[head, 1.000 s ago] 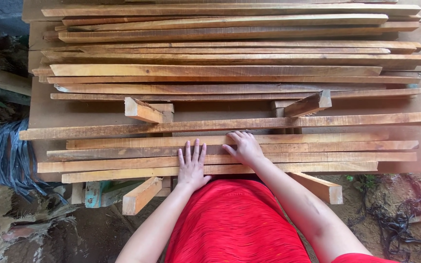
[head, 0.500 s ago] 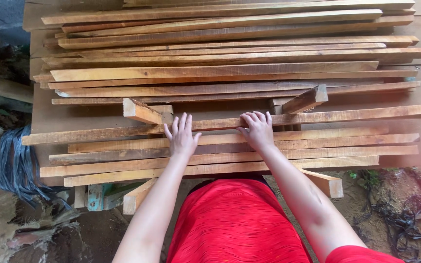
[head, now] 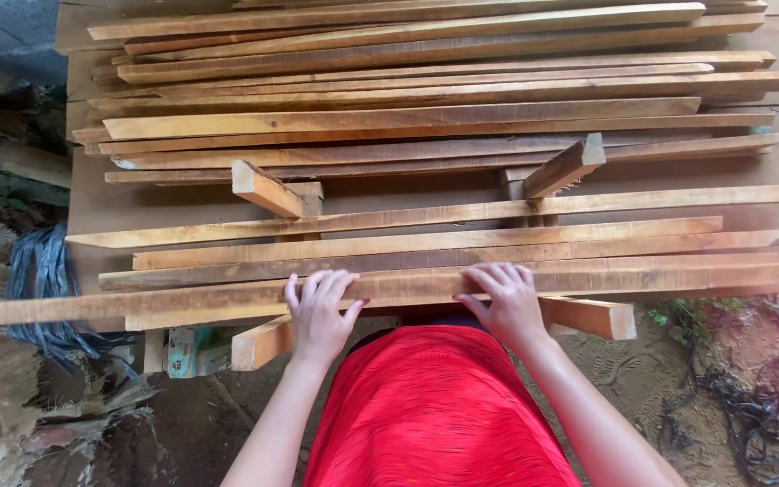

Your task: The person stacks wooden planks and stakes onto a wooden frame by hand, picking them up and aligning them on the stack one by one.

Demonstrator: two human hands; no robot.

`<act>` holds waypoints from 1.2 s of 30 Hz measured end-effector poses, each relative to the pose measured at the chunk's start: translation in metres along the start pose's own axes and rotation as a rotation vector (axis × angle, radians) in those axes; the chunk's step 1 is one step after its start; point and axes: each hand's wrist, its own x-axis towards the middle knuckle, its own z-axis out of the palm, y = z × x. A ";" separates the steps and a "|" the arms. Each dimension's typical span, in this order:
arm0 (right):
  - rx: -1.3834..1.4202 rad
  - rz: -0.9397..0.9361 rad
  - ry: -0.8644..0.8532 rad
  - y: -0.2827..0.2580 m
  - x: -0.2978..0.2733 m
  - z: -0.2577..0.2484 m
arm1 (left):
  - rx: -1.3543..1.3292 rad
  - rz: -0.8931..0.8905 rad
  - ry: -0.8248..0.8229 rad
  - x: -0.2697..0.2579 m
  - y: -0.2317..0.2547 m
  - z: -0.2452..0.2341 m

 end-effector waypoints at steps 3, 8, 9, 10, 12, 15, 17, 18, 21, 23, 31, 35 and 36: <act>0.017 0.002 -0.027 -0.008 -0.010 0.000 | 0.012 -0.056 -0.056 -0.021 0.001 0.002; 0.017 0.005 -0.056 -0.009 -0.017 0.016 | 0.077 -0.122 -0.080 -0.029 -0.005 0.025; 0.012 -0.001 -0.064 -0.008 -0.016 0.021 | 0.109 -0.139 -0.087 -0.027 -0.007 0.031; 0.010 -0.003 -0.062 -0.005 -0.016 0.029 | 0.108 -0.138 -0.084 -0.025 -0.009 0.035; -0.007 -0.019 -0.082 -0.001 -0.017 0.048 | 0.170 -0.209 -0.150 -0.021 -0.013 0.042; -0.021 -0.002 -0.105 0.001 -0.019 0.068 | 0.211 -0.254 -0.212 -0.017 -0.026 0.067; -0.007 0.021 -0.130 0.006 -0.021 0.082 | 0.234 -0.241 -0.220 -0.018 -0.035 0.075; 0.005 0.045 -0.155 0.009 -0.022 0.088 | 0.256 -0.225 -0.228 -0.017 -0.039 0.079; -0.019 0.039 -0.191 0.014 -0.023 0.086 | 0.302 -0.169 -0.222 -0.016 -0.040 0.086; -0.051 0.024 -0.181 0.018 -0.029 0.086 | 0.326 -0.150 -0.210 -0.016 -0.042 0.089; -0.102 0.032 -0.235 0.019 -0.019 0.071 | 0.375 -0.055 -0.184 -0.009 -0.042 0.092; -0.135 0.006 -0.322 0.016 -0.011 0.067 | 0.348 0.055 -0.197 0.006 -0.024 0.099; -0.149 -0.003 -0.334 0.015 -0.008 0.066 | 0.340 0.091 -0.227 0.012 -0.018 0.101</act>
